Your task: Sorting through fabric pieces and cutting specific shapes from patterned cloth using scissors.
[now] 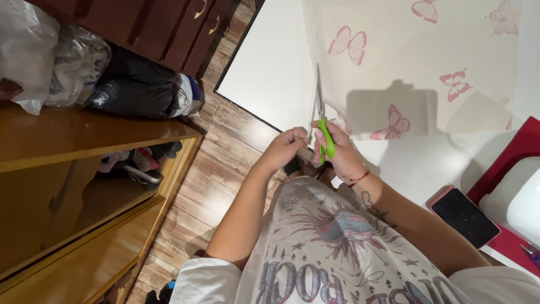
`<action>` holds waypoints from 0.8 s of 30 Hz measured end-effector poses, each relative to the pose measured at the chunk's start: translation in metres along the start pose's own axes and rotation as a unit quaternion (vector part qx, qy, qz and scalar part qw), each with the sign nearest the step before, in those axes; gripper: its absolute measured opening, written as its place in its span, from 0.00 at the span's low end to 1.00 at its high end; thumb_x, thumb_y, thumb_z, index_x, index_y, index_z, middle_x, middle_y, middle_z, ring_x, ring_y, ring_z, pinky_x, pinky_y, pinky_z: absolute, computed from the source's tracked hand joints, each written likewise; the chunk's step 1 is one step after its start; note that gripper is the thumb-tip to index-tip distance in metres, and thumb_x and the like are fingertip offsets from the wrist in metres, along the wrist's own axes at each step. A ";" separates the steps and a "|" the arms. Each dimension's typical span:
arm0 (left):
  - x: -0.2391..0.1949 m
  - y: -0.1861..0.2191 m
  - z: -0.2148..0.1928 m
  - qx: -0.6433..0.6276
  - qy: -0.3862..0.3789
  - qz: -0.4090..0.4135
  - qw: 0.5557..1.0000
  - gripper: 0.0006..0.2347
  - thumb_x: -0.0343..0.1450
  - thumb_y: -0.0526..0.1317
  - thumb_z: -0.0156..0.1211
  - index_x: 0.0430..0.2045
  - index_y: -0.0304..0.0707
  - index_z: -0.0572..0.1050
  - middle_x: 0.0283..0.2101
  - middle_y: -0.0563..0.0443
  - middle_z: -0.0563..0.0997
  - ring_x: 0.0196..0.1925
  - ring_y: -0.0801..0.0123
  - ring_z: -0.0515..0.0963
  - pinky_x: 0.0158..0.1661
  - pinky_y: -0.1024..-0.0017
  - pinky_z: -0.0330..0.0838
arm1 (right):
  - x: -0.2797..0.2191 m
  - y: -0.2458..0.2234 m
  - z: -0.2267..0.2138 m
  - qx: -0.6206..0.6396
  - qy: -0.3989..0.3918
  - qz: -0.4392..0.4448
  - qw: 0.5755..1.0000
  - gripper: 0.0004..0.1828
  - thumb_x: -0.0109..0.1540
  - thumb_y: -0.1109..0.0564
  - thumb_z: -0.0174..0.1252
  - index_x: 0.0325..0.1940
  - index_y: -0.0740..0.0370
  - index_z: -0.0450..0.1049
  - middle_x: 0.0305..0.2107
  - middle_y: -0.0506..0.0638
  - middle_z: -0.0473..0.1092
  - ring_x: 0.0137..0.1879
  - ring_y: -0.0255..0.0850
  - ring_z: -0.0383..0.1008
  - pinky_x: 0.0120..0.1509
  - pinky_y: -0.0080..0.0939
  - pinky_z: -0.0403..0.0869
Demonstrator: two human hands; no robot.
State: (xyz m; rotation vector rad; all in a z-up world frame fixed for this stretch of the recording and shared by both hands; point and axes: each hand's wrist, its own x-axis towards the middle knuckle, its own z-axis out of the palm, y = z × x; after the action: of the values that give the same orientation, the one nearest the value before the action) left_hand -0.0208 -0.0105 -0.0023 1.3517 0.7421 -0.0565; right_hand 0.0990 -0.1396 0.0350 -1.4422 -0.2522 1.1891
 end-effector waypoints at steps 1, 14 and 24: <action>-0.001 0.005 -0.006 0.025 0.017 -0.032 0.999 0.06 0.70 0.39 0.58 0.30 0.36 0.78 0.23 0.50 0.73 0.24 0.65 0.76 0.31 0.69 0.73 | -0.005 -0.007 0.002 -0.013 -0.017 0.030 0.999 0.30 0.69 0.41 0.54 0.62 0.70 0.66 0.23 0.54 0.69 0.23 0.40 0.75 0.28 0.45 0.81; 0.041 0.065 -0.043 0.350 0.214 0.022 0.912 0.09 0.71 0.44 0.55 0.32 0.36 0.76 0.36 0.38 0.80 0.44 0.44 0.81 0.46 0.53 0.75 | -0.035 0.000 -0.138 -0.217 -0.180 0.110 0.953 0.31 0.61 0.54 0.63 0.67 0.65 0.66 0.30 0.59 0.77 0.36 0.46 0.80 0.45 0.48 0.79; 0.090 0.062 -0.003 0.361 0.240 0.050 0.900 0.04 0.69 0.40 0.62 0.29 0.42 0.77 0.36 0.49 0.76 0.43 0.54 0.78 0.44 0.60 0.70 | 0.001 -0.062 -0.141 -0.442 0.066 0.030 0.894 0.30 0.62 0.45 0.64 0.68 0.45 0.67 0.47 0.47 0.78 0.54 0.49 0.78 0.60 0.51 0.75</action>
State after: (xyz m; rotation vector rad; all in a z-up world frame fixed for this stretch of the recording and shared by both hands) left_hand 0.0748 0.0410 0.0046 2.1571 1.1267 0.1005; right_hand 0.2354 -0.2083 0.0569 -2.3221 -0.7225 1.0518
